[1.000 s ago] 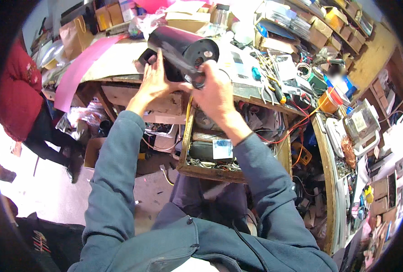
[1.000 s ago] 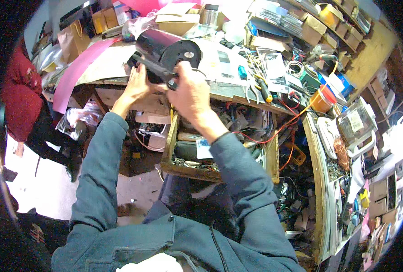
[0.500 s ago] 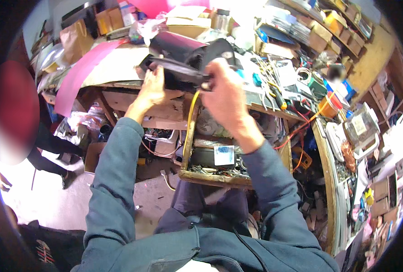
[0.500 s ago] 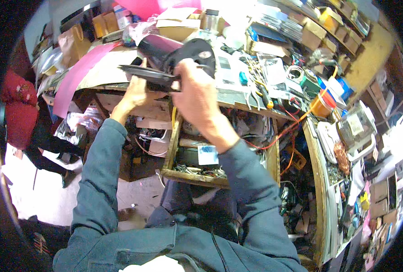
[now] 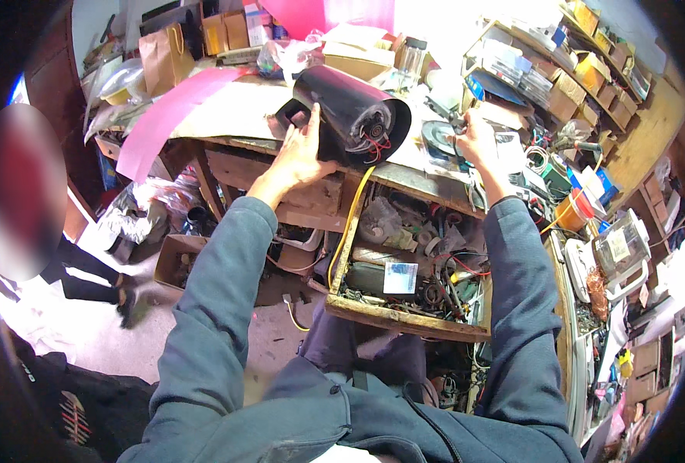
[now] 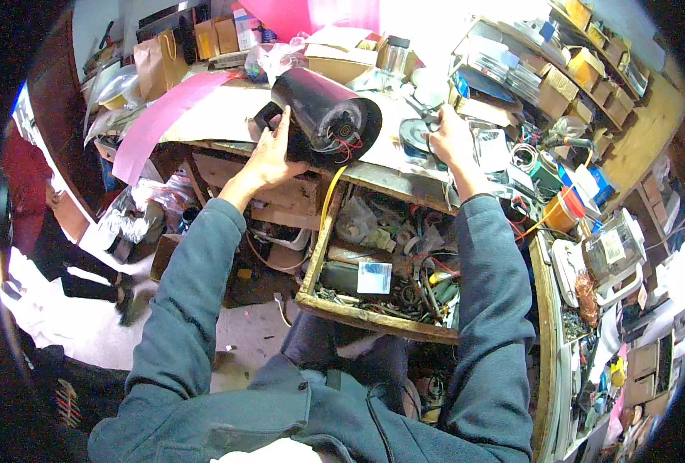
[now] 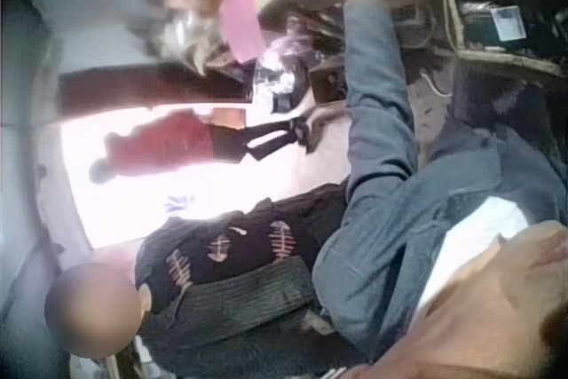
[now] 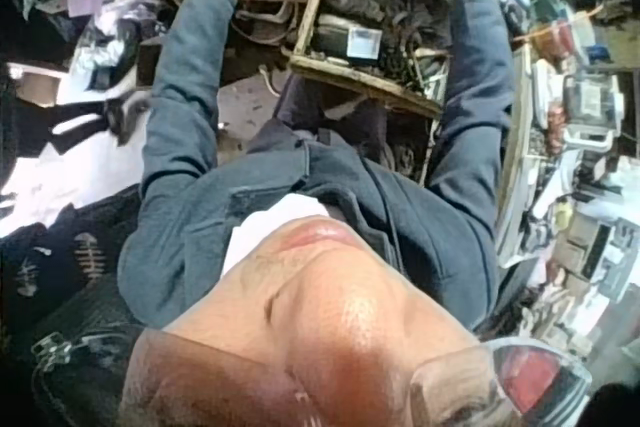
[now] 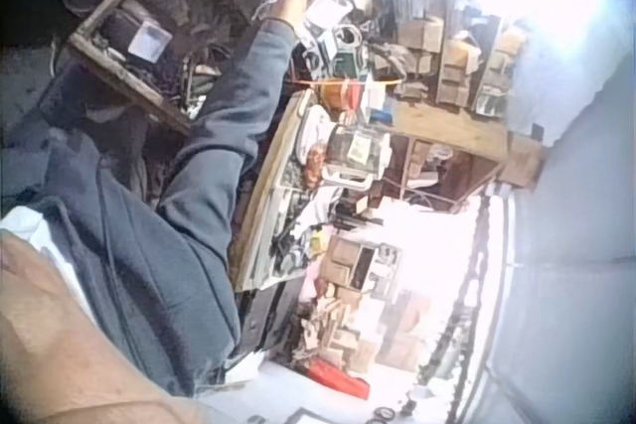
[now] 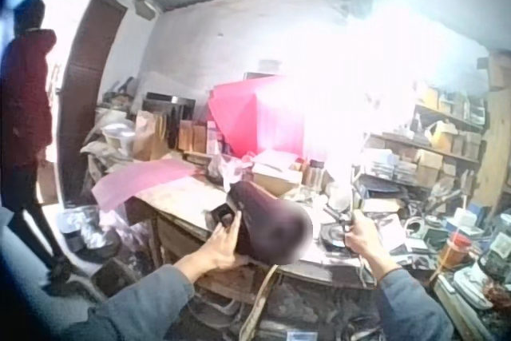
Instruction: The person holds a black cylindrical device and uses a screwdriver to adjust components on its base. They then use a multimeter to test electrical connections on the device's terminals. The person continues to manipulate the device and tools while seated on the floor.
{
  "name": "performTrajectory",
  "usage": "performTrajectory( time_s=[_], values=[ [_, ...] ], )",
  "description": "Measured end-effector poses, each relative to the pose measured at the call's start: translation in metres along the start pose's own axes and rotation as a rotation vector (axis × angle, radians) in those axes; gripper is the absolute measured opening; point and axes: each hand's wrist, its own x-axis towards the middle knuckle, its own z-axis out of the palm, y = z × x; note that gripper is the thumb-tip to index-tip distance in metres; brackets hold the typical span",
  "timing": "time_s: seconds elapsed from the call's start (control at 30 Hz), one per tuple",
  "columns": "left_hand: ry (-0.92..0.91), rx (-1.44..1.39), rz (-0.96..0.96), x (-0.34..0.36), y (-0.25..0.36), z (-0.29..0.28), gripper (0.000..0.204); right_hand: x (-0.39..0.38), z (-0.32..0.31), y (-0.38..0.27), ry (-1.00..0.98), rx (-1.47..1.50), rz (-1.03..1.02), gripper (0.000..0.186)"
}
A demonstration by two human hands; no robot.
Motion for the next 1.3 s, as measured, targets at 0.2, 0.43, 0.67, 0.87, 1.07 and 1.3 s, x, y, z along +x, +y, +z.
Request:
performTrajectory(
  time_s=[0.2,0.43,0.67,0.87,1.07,1.3],
  values=[
    [-0.034,-0.003,-0.022,-0.01,-0.007,-0.013,0.135,-0.012,-0.04,-0.027,-0.161,-0.011,0.283,0.057],
    [-0.044,0.01,-0.027,-0.005,0.005,-0.008,0.134,-0.012,-0.017,0.058,0.032,-0.475,0.074,0.038],
    [-0.054,0.006,0.018,0.002,-0.026,0.005,0.127,-0.034,-0.007,0.077,0.143,-0.693,-0.433,0.022],
    [0.013,0.072,0.126,0.002,-0.043,-0.001,0.128,-0.084,-0.056,0.017,-0.219,-0.249,-0.301,0.029],
    [0.009,-0.005,0.068,-0.004,-0.052,0.004,0.122,-0.19,-0.056,-0.011,-0.83,-0.368,0.076,0.055],
    [0.069,-0.078,0.13,-0.004,-0.028,0.008,0.118,-0.266,-0.025,0.016,-0.89,-0.161,0.039,0.031]
  ],
)
